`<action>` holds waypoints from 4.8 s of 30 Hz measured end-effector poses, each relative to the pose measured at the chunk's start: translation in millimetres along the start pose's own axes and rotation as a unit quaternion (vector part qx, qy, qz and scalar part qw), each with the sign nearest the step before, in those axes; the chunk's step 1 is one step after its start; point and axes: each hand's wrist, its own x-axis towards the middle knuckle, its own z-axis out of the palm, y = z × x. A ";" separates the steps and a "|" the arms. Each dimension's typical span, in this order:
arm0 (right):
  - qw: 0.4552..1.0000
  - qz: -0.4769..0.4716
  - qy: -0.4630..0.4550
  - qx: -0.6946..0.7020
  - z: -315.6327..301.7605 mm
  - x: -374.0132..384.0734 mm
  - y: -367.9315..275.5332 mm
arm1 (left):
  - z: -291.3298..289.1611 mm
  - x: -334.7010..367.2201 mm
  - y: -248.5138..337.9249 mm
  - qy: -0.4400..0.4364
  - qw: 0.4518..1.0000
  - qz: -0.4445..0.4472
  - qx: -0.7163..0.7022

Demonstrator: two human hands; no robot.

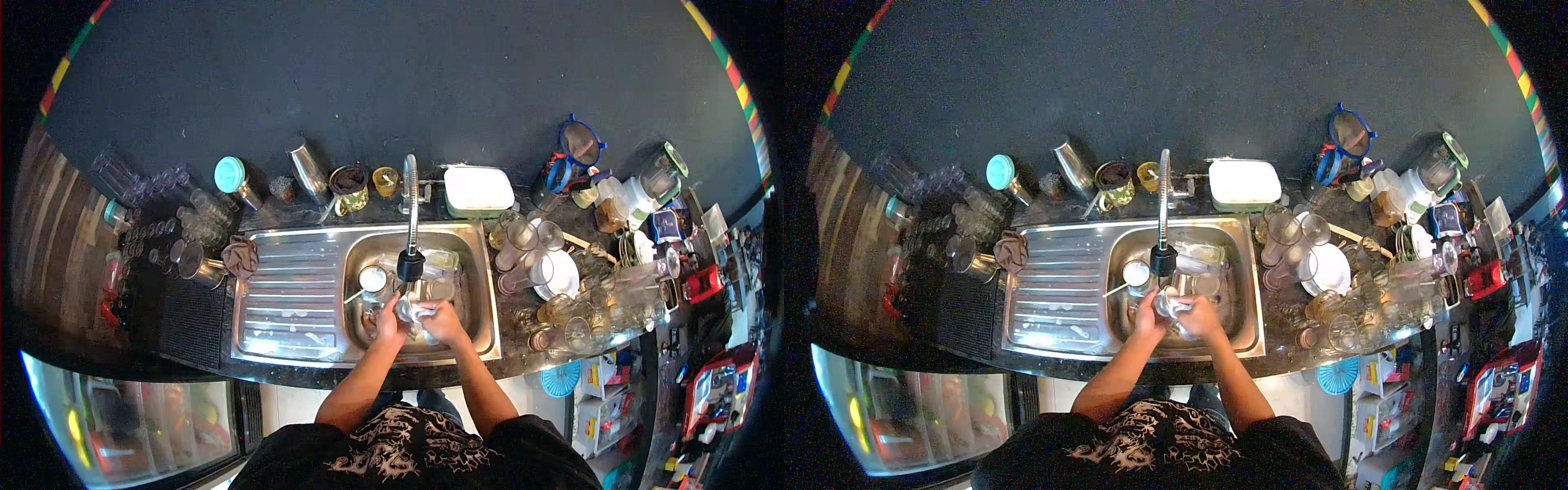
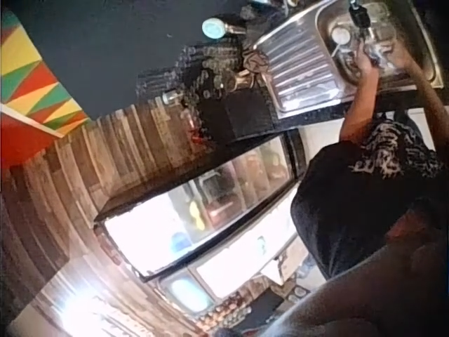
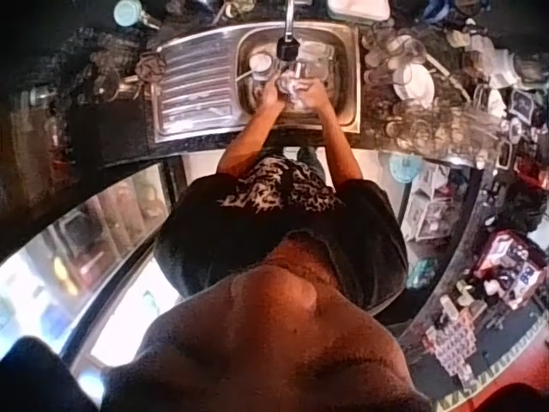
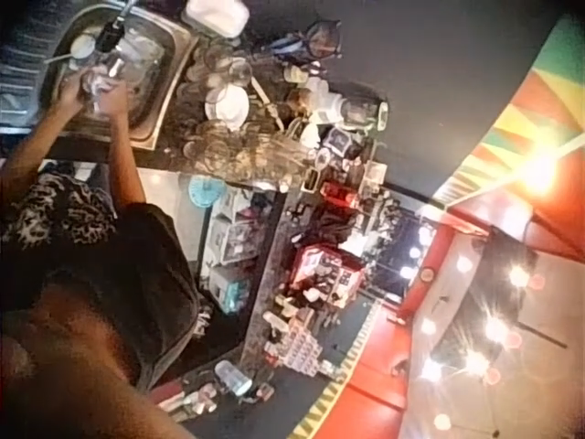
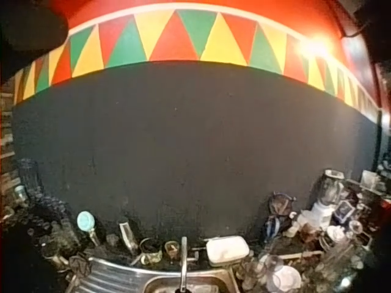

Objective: Washing and rinsing glasses in a bar sink.

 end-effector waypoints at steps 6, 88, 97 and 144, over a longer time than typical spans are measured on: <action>0.936 0.212 -0.138 0.245 -9.5 10.6 -12.3 | 11.9 4.8 -2.4 -0.004 0.997 0.077 0.021; 0.760 0.080 -0.049 0.643 50.4 -8.0 56.5 | -15.5 19.1 5.7 -0.084 0.990 -0.080 0.082; 0.901 -0.082 0.055 0.423 4.7 10.0 35.5 | -15.2 18.9 12.9 -0.080 0.943 -0.117 0.300; 0.918 -0.085 0.324 0.211 7.6 -8.1 -38.8 | -8.9 18.4 -31.1 -0.175 0.978 -0.081 -0.079</action>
